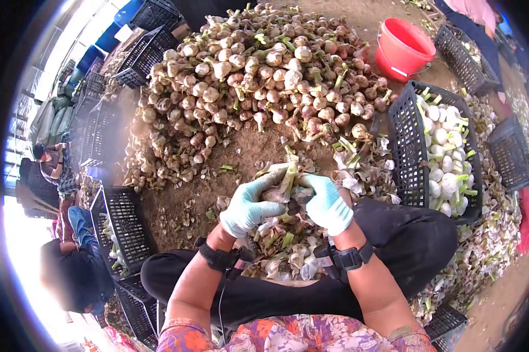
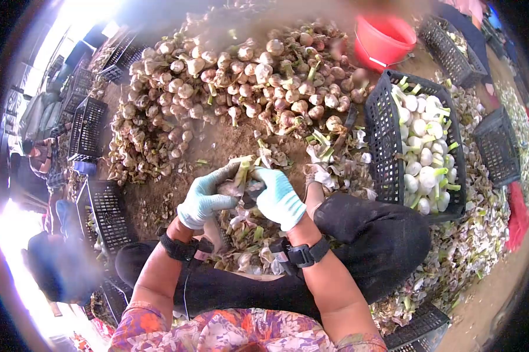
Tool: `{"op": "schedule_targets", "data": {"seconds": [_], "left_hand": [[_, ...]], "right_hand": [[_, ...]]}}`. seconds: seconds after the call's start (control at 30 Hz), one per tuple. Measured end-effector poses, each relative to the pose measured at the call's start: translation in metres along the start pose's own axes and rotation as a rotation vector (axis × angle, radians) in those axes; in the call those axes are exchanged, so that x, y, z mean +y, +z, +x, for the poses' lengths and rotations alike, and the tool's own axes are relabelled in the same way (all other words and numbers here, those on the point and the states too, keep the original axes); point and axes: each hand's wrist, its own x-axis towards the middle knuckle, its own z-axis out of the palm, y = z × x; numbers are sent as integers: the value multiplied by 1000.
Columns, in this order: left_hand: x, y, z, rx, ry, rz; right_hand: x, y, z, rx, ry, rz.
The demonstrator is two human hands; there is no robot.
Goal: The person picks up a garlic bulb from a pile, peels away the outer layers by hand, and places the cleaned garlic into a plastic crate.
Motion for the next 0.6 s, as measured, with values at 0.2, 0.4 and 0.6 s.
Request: {"op": "schedule_targets", "data": {"seconds": [0.2, 0.4, 0.6], "left_hand": [[-3, 1, -13, 52, 225, 497], [-11, -2, -18, -19, -46, -843], [-17, 1, -20, 106, 39, -123]], "right_hand": [[-13, -1, -4, -148, 231, 33], [-8, 11, -6, -47, 207, 146], [21, 2, -9, -100, 241, 11]]}}
